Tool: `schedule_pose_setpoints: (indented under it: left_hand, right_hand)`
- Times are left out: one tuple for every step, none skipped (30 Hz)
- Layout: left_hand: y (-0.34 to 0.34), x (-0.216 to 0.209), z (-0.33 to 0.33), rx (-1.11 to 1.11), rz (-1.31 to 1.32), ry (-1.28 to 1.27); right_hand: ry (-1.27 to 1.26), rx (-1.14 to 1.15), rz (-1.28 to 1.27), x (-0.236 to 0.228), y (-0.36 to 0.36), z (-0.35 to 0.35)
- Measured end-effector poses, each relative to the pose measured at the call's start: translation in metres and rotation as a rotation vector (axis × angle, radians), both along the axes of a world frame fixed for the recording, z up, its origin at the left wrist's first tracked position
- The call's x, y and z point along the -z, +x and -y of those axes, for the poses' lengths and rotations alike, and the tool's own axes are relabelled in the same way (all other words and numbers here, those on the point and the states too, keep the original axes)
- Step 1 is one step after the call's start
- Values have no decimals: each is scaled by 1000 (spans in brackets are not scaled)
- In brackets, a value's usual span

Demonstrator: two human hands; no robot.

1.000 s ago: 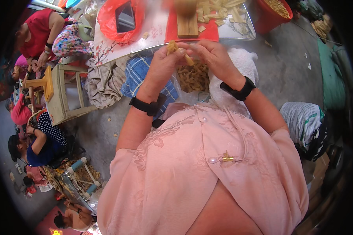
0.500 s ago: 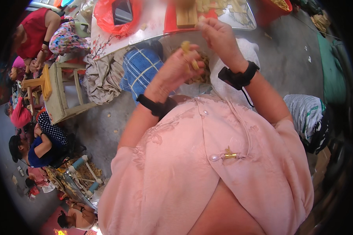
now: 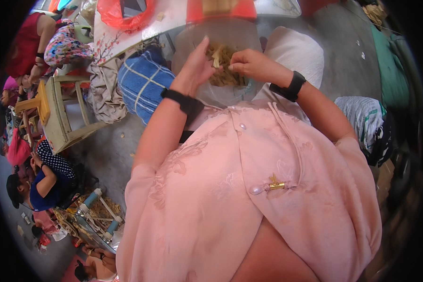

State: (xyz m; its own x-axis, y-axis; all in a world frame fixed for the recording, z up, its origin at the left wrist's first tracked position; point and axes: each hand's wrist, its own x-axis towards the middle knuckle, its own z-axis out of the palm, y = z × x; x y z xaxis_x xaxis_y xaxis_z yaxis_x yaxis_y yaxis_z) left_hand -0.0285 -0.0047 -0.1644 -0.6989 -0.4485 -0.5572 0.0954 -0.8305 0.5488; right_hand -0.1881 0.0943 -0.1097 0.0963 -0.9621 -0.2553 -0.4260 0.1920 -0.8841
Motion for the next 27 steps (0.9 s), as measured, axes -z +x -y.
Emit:
schedule_pose_setpoints:
  left_hand:
    - [-2, 15, 2, -16, 105, -11]
    - [-1, 41, 7, -21, 103, 0]
    - [2, 75, 13, 239, 407, -536]
    - [0, 83, 14, 519, 698, -1079]
    - [1, 92, 11, 518, 691, -1073]
    - [-1, 85, 3, 870, 798, -1242]
    - [1, 77, -5, 1224, 901, -1396]
    - [6, 74, -8, 1224, 893, -1395]
    - [15, 70, -11, 1318, 960, -1330]
    - [21, 59, -13, 1420, 1017, -1264]
    - [31, 45, -10, 1492, 1006, -1261]
    - [38, 20, -2, 1568, 994, -1259]
    - [50, 16, 4, 1567, 1012, -1227]
    - [64, 24, 10, 1511, 958, -1265]
    - [73, 28, 13, 1408, 962, -1267]
    - [78, 28, 15, 1310, 960, -1271]
    - [80, 30, 16, 1315, 958, -1258]
    - [79, 27, 16, 1268, 967, -1226]
    - [78, 27, 16, 1217, 976, -1195]
    - [77, 30, 16, 1218, 973, -1181]
    - [77, 31, 17, 1129, 941, -1156]
    - [77, 33, 17, 1042, 909, -1129]
    - [74, 35, 17, 1045, 906, -1115]
    - [69, 28, 18, 931, 934, -1143]
    - [65, 22, 19, 822, 956, -1172]
    - [63, 17, 22, 830, 952, -1157]
    - [60, 13, 26, 655, 984, -1272]
  right_hand:
    - [31, -70, -114, 2, 2, -4]
    - [58, -147, -230, 2, 6, -6]
    - [147, -174, -228, 1, 9, -6]
    - [156, -171, -234, 1, 8, -9]
    - [159, -176, -273, 0, 9, -13]
    - [166, -167, -310, 2, 7, -18]
    - [143, -194, -351, -1, 10, -22]
    - [148, -192, -355, -1, 15, -24]
    - [126, -256, -398, 0, 22, -25]
    - [108, -310, -440, 3, 26, -24]
    - [121, -343, -422, 7, 30, -22]
    - [130, -338, -419, 11, 34, -19]
    - [112, -342, -452, 16, 42, -13]
    - [94, -347, -482, 23, 50, -8]
    - [65, -321, -497, 35, 58, -1]
    - [72, -328, -490, 49, 64, 4]
    - [70, -345, -534, 64, 68, 9]
    - [69, -364, -578, 77, 71, 15]
    - [284, -510, -599, 88, 73, 25]
    - [292, -520, -595, 97, 76, 23]
    - [386, -852, -484, 106, 82, 20]
    - [476, -1178, -356, 114, 85, 17]
    - [485, -1186, -346, 123, 87, 17]
    - [490, -1229, -354, 133, 87, 18]
    - [498, -1266, -358, 139, 87, 18]
    - [504, -1302, -362, 146, 86, 18]
    - [522, -1271, -197, 149, 79, 25]
